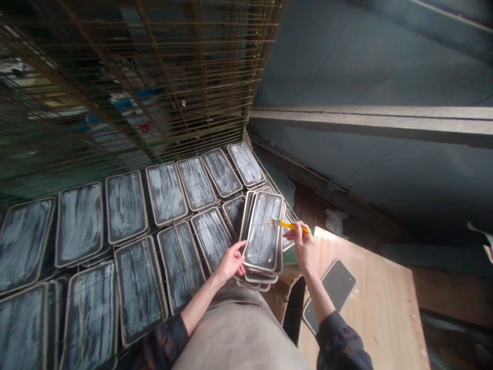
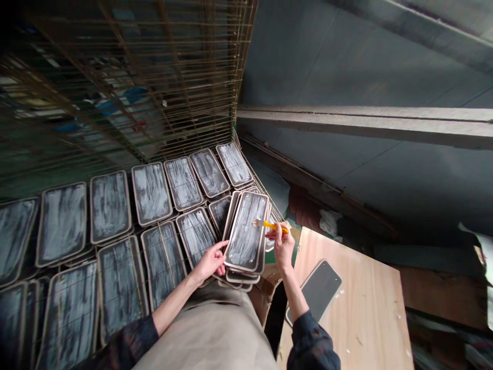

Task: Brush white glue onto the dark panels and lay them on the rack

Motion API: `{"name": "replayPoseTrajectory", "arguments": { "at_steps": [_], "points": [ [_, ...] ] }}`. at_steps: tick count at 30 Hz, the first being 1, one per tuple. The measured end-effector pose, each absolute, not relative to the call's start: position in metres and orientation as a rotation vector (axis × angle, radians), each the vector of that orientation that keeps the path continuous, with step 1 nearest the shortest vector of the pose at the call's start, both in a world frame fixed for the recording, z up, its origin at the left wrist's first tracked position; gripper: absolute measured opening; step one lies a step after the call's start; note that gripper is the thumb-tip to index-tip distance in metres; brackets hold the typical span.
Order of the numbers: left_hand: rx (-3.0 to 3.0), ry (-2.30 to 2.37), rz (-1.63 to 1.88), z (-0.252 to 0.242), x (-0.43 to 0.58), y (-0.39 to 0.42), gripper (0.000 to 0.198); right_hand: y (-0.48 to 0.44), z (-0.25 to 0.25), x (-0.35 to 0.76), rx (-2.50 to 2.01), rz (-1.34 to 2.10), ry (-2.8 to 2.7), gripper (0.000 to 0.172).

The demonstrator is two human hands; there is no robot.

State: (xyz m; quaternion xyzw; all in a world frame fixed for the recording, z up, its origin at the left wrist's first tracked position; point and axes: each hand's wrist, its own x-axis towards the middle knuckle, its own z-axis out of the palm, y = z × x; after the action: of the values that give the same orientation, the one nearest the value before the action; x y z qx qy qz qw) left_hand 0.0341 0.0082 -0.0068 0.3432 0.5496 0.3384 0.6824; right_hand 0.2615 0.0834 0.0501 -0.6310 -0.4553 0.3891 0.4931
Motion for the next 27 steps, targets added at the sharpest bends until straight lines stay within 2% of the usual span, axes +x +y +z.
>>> {"name": "replayPoseTrajectory", "arguments": {
  "at_steps": [6, 13, 17, 21, 27],
  "points": [
    [0.748, 1.253, 0.742, -0.003, 0.037, 0.009, 0.065, 0.137, 0.043, 0.241, -1.377, 0.832, -1.267, 0.037],
    [0.705, 1.274, 0.762, -0.004, 0.041, 0.009, 0.065, 0.153, 0.028, 0.245, -1.420, 0.763, -1.248, 0.040],
    [0.586, 1.190, 0.789, 0.007, 0.037, 0.010, 0.064, 0.132, 0.031, 0.254, -1.443, 0.632, -1.300, 0.037],
    [0.440, 0.943, 0.825, 0.027, 0.028, 0.014, 0.053, 0.087, 0.030, 0.266, -1.583, 0.423, -1.431, 0.036],
    [0.302, 0.693, 0.913, 0.049, 0.027, 0.032, 0.047, 0.025, 0.001, 0.270, -1.740, 0.330, -1.665, 0.032]
  ]
}}
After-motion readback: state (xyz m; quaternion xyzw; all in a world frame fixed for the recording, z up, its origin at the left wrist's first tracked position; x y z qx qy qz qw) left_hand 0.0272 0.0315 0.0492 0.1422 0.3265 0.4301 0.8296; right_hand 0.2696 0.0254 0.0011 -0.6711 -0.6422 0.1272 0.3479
